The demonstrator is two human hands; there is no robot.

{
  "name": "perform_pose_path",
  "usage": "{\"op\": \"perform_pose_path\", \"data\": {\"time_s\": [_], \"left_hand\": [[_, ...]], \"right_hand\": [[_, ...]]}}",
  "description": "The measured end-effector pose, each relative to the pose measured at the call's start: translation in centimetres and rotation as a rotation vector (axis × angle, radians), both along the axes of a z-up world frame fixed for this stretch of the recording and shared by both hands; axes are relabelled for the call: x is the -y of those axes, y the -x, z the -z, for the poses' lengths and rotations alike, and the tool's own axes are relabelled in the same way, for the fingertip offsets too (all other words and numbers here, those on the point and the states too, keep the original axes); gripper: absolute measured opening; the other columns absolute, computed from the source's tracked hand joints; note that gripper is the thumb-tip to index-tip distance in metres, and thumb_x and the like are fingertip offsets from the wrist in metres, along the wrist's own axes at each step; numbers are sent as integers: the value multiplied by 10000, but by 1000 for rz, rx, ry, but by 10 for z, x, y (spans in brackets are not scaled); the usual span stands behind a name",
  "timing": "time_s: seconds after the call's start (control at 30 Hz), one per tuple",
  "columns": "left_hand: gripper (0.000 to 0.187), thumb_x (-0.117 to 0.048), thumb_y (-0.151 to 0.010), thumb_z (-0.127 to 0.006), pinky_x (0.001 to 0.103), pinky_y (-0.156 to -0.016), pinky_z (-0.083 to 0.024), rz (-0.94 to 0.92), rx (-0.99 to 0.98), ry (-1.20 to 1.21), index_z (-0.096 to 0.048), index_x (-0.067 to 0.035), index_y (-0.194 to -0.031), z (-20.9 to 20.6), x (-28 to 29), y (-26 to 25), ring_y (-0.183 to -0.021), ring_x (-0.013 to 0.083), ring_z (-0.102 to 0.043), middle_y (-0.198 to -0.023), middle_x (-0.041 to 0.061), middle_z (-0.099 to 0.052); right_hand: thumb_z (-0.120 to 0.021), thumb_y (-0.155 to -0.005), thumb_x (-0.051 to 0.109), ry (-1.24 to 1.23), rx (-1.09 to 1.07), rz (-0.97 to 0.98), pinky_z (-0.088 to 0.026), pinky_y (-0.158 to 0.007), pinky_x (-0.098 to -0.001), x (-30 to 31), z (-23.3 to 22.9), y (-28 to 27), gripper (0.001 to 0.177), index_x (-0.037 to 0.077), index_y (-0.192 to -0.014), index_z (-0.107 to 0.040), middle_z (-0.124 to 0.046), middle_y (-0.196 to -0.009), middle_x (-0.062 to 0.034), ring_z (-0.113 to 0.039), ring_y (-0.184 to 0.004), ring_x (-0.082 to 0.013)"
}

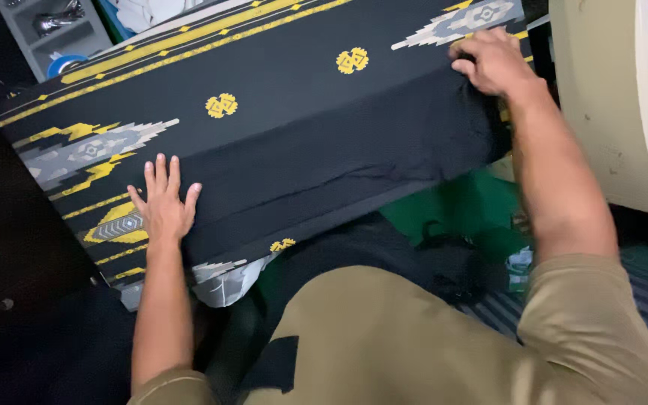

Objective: The person picks up a dark garment, lays it flat on a surface, and folds it into a compact rectangle before placing it into a drawer.

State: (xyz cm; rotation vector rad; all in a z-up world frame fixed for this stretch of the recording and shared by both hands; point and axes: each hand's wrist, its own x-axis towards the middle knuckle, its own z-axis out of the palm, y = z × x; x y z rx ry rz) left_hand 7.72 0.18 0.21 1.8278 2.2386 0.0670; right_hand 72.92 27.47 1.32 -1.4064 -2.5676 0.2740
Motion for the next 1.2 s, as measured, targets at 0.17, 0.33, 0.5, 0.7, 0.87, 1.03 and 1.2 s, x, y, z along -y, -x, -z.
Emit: {"op": "perform_pose_path", "data": {"time_s": [0.17,0.33,0.5,0.7,0.87,1.03,1.2], "left_hand": [[803,-577,-989,-499,692,-1213,-65,-3,17,-17,-307,-149,-1641,5,3,4,-1581,336,-153,-1714,89,-240],[853,-619,-951,-508,708,-1195,-35,-22,17,24,-287,-167,-1640,-2,0,2,-1577,356,-113,-1718,92,-212],[894,-665,-912,-514,721,-1188,-24,-51,-42,61,-284,-198,-1638,-7,-2,-10,-1571,359,-100,-1710,101,-190],[1013,-764,-864,-501,747,-1176,-16,-27,-62,76,-265,-162,-1645,-1,4,-10,-1581,413,-51,-1725,105,-182],[1095,-817,-820,-517,745,-1144,-3,-87,-66,9,-264,-132,-1636,-4,8,-7,-1512,519,-9,-1702,161,-146],[971,-762,-874,-490,761,-1179,5,-48,-16,1,-287,-212,-1647,-7,29,-27,-1587,440,-37,-1736,121,-144],[923,-723,-907,-500,769,-1158,11,-14,-11,-8,-288,-203,-1639,-2,39,-35,-1570,415,-55,-1718,131,-145]], "right_hand": [[-702,-1085,315,60,125,99,-414,-1034,-514,-6,11,-23,200,128,-1023,-733,-663,-1112,-120,-544,-1194,-386],[-657,-1141,324,-56,-6,286,-425,-1013,-514,2,24,-37,261,70,-1082,-680,-626,-1230,-165,-532,-1187,-396],[-564,-1177,282,13,-224,123,-416,-1106,-481,12,22,-42,229,81,-1186,-673,-612,-1213,-134,-509,-1226,-370],[-688,-1082,272,-119,72,247,-408,-975,-535,9,32,-42,205,67,-1073,-692,-576,-1203,-181,-516,-1154,-416],[-652,-964,134,-248,-70,437,-425,-1021,-530,32,9,-28,114,45,-1016,-602,-564,-1189,-165,-512,-1168,-410],[-787,-945,250,-65,-263,46,-404,-1159,-478,124,-31,45,302,82,-1155,-650,-631,-1256,-113,-562,-1261,-321],[-864,-803,417,-139,-51,-44,-395,-1089,-510,175,-51,58,566,124,-1254,-687,-652,-1352,-115,-570,-1292,-362]]}}
